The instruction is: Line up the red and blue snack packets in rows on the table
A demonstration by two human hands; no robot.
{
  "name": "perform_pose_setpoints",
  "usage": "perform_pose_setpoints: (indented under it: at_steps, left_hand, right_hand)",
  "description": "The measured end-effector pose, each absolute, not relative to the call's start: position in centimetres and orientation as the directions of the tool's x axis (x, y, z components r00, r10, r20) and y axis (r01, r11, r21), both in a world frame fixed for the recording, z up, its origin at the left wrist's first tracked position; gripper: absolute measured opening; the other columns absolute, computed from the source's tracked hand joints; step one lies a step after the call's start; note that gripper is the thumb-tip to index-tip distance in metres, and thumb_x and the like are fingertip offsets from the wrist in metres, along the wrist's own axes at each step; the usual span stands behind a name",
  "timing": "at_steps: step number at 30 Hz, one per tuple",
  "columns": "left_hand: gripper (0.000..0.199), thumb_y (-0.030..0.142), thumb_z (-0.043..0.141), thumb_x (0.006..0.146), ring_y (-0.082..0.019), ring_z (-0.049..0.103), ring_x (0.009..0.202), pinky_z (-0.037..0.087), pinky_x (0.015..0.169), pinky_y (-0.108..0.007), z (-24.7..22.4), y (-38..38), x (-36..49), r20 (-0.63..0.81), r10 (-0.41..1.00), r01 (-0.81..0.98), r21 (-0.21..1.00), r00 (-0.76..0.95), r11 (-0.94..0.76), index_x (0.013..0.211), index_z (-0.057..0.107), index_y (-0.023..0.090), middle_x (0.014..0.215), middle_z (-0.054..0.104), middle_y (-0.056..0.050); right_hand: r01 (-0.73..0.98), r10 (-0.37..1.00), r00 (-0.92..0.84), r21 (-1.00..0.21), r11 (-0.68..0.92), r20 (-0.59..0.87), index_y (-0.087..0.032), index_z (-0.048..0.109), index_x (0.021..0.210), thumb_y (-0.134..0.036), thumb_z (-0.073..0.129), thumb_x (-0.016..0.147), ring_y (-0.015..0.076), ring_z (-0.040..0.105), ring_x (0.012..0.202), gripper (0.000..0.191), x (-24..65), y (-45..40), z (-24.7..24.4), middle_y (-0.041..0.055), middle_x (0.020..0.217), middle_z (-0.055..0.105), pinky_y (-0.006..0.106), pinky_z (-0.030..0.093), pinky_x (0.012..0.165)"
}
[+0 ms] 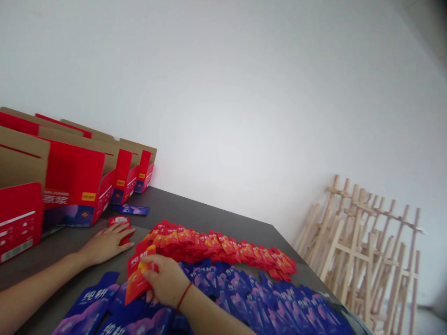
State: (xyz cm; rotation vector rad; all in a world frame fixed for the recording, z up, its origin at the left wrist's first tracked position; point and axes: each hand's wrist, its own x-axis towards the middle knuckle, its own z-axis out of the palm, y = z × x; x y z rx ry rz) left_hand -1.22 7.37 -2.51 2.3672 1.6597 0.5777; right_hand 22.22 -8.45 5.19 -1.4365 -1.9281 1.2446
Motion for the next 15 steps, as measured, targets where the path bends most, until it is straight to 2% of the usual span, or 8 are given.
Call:
perform_pose_setpoints:
  at_steps: [2,7,11,15]
  left_hand:
    - [0.070,0.048,0.057,0.083,-0.039,0.042,0.150,0.030,0.123,-0.054,-2.5,6.8,-1.7,0.211,0.926,0.856,0.359,0.313,-0.372,0.143,0.062,0.011,0.157,0.053,-0.023]
    - [0.079,0.028,0.058,0.071,-0.032,0.054,0.142,0.037,0.120,-0.039,-2.0,5.4,-3.5,0.226,0.902,0.835,0.347,0.368,-0.428,0.146,0.056,0.004,0.151,0.060,-0.021]
    - [0.058,0.027,0.046,0.081,-0.034,0.062,0.133,0.042,0.115,-0.044,-1.4,4.7,-4.4,0.221,0.908,0.844,0.343,0.355,-0.413,0.131,0.070,0.011,0.142,0.068,-0.019]
    - [0.049,0.033,0.044,0.086,-0.033,0.063,0.131,0.026,0.125,-0.050,-0.3,4.1,-5.2,0.342,0.865,0.830,0.298,0.369,-0.471,0.120,0.077,0.022,0.134,0.074,-0.010]
  right_hand:
    - [0.527,0.924,-0.343,-0.849,0.043,-0.166,-0.017,0.056,0.148,-0.013,0.052,0.096,0.0129,0.047,0.040,0.053,22.5,-8.6,5.3,-0.0060,0.054,0.048,0.022,0.049,0.046]
    - [0.531,0.934,-0.344,-0.840,0.112,-0.092,-0.018,0.061,0.142,-0.014,0.052,0.095,0.0127,0.046,0.042,0.048,22.7,-8.5,4.0,-0.0050,0.054,0.049,0.020,0.044,0.045]
    - [0.559,0.940,-0.335,-0.818,0.138,-0.070,-0.018,0.060,0.142,-0.015,0.052,0.093,0.0131,0.046,0.043,0.050,22.6,-8.8,4.2,-0.0036,0.059,0.050,0.022,0.046,0.044]
    - [0.562,0.944,-0.328,-0.812,0.158,-0.043,-0.019,0.061,0.142,-0.014,0.054,0.092,0.0144,0.050,0.045,0.051,23.0,-9.2,5.1,-0.0029,0.061,0.051,0.026,0.053,0.051]
